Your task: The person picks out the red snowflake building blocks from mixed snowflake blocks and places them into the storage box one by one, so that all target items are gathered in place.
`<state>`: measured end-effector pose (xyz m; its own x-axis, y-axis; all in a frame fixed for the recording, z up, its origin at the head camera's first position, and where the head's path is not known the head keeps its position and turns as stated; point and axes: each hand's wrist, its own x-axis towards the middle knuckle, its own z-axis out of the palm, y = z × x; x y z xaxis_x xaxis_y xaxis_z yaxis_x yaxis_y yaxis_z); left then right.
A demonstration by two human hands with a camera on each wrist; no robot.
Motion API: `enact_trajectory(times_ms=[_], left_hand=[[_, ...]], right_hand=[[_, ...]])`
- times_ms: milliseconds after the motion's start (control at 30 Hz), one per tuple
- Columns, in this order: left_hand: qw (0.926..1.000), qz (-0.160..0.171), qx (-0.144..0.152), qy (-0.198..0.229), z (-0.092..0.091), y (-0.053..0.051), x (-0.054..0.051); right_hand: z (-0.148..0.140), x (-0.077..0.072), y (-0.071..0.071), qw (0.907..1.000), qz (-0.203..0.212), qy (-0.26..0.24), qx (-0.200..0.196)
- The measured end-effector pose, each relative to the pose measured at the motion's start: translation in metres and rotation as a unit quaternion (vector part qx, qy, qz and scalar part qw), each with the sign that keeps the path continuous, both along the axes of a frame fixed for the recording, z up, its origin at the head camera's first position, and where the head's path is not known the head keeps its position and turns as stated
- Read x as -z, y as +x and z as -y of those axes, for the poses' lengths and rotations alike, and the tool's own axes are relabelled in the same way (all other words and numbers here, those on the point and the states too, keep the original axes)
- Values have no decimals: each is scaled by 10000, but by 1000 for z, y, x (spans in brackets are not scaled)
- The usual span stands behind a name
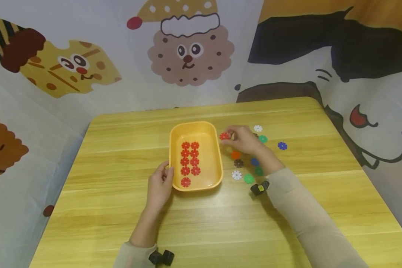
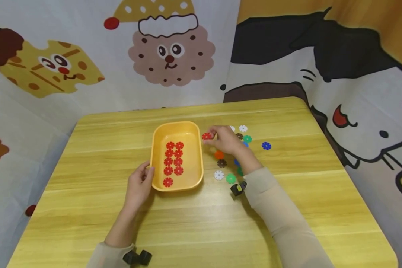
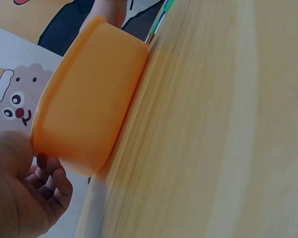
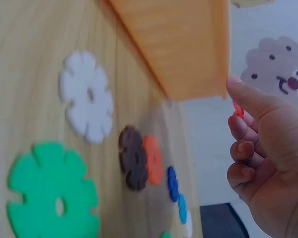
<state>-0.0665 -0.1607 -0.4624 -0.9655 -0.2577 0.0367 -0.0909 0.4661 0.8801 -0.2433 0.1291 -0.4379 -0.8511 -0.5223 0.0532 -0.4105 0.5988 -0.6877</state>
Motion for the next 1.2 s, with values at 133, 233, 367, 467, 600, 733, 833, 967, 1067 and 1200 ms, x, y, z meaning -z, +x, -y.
enact_trajectory(times_ms=[133, 233, 367, 467, 600, 733, 833, 967, 1067, 1200], left_hand=[[10000, 5, -17, 34, 0, 0, 0], [10000, 9, -30, 50, 0, 0, 0], [10000, 9, -26, 61, -1, 0, -1], [10000, 6, -27, 67, -1, 0, -2], [10000, -13, -28, 62, -1, 0, -2], [10000, 10, -30, 56, -1, 0, -1], [10000, 17, -26, 53, -1, 1, -1], [10000, -1, -26, 43, -1, 1, -2], [10000, -30, -17, 39, 0, 1, -1], [10000, -62, 1, 60, 0, 1, -1]], right_hand=[[8, -7, 8, 9995, -42, -292, -148], [15, -11, 13, 9982, -55, -488, -349], [25, -15, 21, 9960, -214, -462, -731], [33, -18, 27, 9936, -310, -293, -1046], [43, -21, 36, 9916, -182, -146, -1275], [52, -23, 43, 9874, -107, 188, -1567], [58, -25, 48, 9802, -94, 500, -1914], [67, -23, 55, 9685, -108, 798, -2357], [74, -20, 61, 9600, -194, 1074, -2579], [84, -16, 68, 9506, -412, 1570, -2646]])
